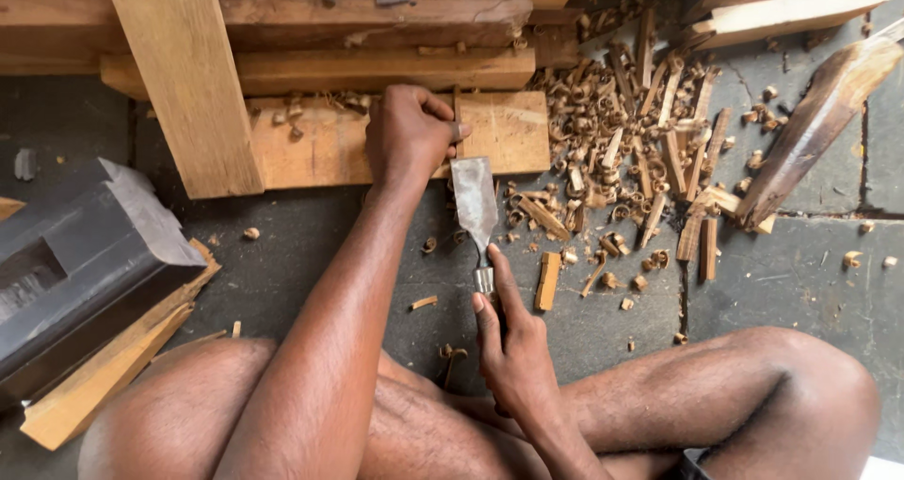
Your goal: The person sits on the floor and uses a chisel to carve small wooden sticks. They repeatedly hold a stick against a larger wooden block and shave off thin layers of wood, creating wood shavings. The person occasionally pauses to inspect the carved sticks and then resumes carving.
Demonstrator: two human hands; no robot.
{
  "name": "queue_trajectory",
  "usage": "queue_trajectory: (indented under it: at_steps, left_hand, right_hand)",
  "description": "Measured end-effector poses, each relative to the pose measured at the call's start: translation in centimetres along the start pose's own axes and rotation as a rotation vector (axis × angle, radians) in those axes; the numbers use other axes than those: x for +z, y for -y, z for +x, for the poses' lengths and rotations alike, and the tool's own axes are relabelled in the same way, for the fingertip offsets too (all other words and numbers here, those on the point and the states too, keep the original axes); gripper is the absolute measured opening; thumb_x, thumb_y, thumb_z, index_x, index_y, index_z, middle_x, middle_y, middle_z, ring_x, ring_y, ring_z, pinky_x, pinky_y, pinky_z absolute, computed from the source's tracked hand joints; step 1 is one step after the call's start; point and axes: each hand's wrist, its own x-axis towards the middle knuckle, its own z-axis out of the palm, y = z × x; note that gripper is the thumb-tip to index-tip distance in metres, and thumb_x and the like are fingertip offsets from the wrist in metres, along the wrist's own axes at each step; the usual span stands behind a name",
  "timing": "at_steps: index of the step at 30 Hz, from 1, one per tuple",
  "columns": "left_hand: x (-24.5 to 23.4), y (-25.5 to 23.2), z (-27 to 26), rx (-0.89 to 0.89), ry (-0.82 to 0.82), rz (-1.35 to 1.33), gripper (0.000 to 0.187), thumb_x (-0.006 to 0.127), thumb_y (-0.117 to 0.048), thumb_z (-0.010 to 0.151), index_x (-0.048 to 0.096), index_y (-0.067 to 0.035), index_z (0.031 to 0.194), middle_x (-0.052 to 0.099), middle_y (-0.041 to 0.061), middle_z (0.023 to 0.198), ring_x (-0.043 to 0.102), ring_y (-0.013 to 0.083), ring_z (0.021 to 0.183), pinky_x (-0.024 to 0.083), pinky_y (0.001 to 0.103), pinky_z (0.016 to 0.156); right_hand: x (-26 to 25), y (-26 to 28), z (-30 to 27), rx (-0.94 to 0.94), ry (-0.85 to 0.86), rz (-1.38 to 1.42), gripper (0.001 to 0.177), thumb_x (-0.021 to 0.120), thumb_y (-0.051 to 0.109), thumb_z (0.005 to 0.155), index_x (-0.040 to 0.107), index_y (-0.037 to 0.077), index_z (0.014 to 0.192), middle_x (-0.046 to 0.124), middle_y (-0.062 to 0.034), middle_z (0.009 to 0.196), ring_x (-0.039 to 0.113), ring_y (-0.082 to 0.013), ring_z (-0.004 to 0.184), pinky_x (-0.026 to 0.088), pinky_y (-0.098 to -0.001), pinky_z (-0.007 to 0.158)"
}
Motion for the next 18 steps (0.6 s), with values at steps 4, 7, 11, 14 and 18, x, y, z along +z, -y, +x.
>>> queue_trajectory:
  at_steps: [4, 7, 11, 14, 18]
  left_hand:
    - [-0.2, 0.5, -0.3, 0.115, -0.044, 0.308, 0.043, 0.096, -0.036, 0.066, 0.074, -0.013, 0.095, 0.076, 0.003, 0.092, 0.070, 0.0226, 0.093, 0.050, 0.051, 0.087]
    - [-1.0, 0.7, -1.0, 0.207, -0.025, 0.542, 0.105, 0.105, -0.051, 0.041, 0.059, -0.014, 0.128, 0.061, 0.011, 0.126, 0.045, 0.0362, 0.126, 0.025, 0.066, 0.107]
    - [-1.1, 1.1, -3.3, 0.113, 0.048, 0.627, 0.147, 0.105, -0.063, 0.027, 0.037, -0.015, 0.148, 0.036, 0.016, 0.147, 0.027, 0.0359, 0.140, 0.024, 0.063, 0.107]
    - [-0.8, 1.2, -3.6, 0.161, -0.042, 0.580, 0.137, 0.103, -0.064, 0.030, 0.042, -0.015, 0.143, 0.040, 0.012, 0.143, 0.030, 0.0323, 0.139, 0.026, 0.062, 0.109]
    - [-0.2, 2.2, -3.5, 0.245, -0.150, 0.512, 0.130, 0.101, -0.065, 0.030, 0.049, -0.015, 0.137, 0.047, 0.012, 0.135, 0.036, 0.0336, 0.134, 0.027, 0.063, 0.106]
  right_hand:
    - [0.3, -0.2, 0.0, -0.001, 0.002, -0.054, 0.063, 0.054, 0.018, 0.101, 0.033, 0.022, 0.160, 0.064, -0.0102, 0.062, 0.060, -0.0134, 0.051, 0.053, -0.0348, 0.052]
    - [0.3, -0.2, 0.1, 0.015, 0.005, -0.067, 0.062, 0.053, 0.019, 0.101, 0.032, 0.023, 0.160, 0.068, -0.0098, 0.068, 0.061, -0.0136, 0.052, 0.053, -0.0363, 0.052]
    - [0.6, -0.3, 0.2, -0.027, -0.011, -0.064, 0.062, 0.054, 0.019, 0.102, 0.032, 0.022, 0.160, 0.067, -0.0126, 0.069, 0.063, -0.0145, 0.054, 0.053, -0.0377, 0.053]
    - [0.6, -0.3, 0.6, 0.057, 0.012, -0.069, 0.063, 0.054, 0.021, 0.102, 0.031, 0.024, 0.161, 0.065, -0.0165, 0.066, 0.059, -0.0173, 0.052, 0.052, -0.0393, 0.053]
    - [1.1, -0.1, 1.4, 0.143, 0.020, -0.114, 0.066, 0.054, 0.022, 0.102, 0.030, 0.027, 0.163, 0.062, -0.0217, 0.062, 0.057, -0.0211, 0.048, 0.049, -0.0407, 0.052]
